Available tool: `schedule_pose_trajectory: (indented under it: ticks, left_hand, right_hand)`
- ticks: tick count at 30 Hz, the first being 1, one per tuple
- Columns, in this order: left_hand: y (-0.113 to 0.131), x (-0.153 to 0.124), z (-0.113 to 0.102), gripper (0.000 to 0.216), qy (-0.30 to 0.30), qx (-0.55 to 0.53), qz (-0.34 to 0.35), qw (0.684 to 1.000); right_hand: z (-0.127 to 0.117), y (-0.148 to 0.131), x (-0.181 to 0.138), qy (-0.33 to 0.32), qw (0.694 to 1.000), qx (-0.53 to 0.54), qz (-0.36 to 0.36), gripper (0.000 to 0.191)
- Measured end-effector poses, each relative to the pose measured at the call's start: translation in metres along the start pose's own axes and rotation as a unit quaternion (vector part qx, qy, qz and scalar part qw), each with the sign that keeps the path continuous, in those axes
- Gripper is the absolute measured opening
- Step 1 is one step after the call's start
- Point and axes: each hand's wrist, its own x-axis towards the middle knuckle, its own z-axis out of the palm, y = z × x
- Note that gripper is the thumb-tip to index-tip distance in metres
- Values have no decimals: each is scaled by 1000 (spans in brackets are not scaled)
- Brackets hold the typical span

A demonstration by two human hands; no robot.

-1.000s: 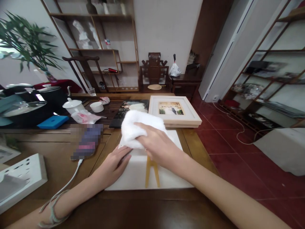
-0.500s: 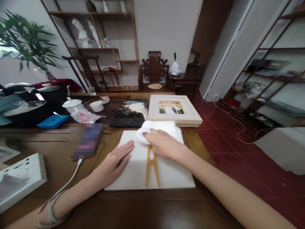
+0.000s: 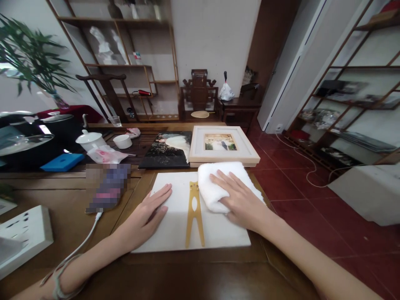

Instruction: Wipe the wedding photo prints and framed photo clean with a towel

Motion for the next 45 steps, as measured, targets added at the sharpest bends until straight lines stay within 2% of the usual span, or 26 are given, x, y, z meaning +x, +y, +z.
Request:
schedule_pose_trajectory:
  ticks: [4,8,11,14,17,19,22,29,33,36,41,43,45]
  left_hand:
    - [0,-1,1,46,-4,8,-2,1000]
    - [0,-1,2,46,-14,15,-10,1000]
    - [0,-1,2,47,-16,23,-14,1000]
    - [0,-1,2,46,-9,23,-10,1000]
    - [0,-1,3,46,-10,24,-5,1000]
    - [0,-1,3,46,-11,25,-4,1000]
    - [0,-1,3,47,-13,28,-6,1000]
    - [0,-1,2,46,-16,33,-5,999]
    - [0,-1,1,46,-16,31,-6,999]
    - [1,-1,1,46,-24,39,-11,999]
    - [1,0,2,47,-24,39,-10,999]
    - [1,0,2,47,-23,38,-10,999]
    - [0,0,3,47,-22,38,-10,999]
  right_hand:
    - [9,0,16,-27,999,15,28,24]
    - [1,-6,16,-62,996,57,28,25]
    - [-18,-25,-3,-91,990,108,30,27]
    - [-42,-47,-33,-146,976,158,39,35]
    - [-59,-59,-57,-193,961,198,15,30]
    - [-62,-61,-60,-202,958,204,15,27]
    - [-55,-55,-46,-191,962,185,54,29]
    - [-7,-11,14,-50,991,116,38,17]
    - [1,-3,23,-46,993,102,47,20]
    - [-13,-21,10,-83,988,121,56,22]
    - [-54,-65,-28,-186,963,187,49,19]
    - [-66,-73,-39,-220,952,213,26,14]
    - [-70,-71,-43,-237,944,225,38,15]
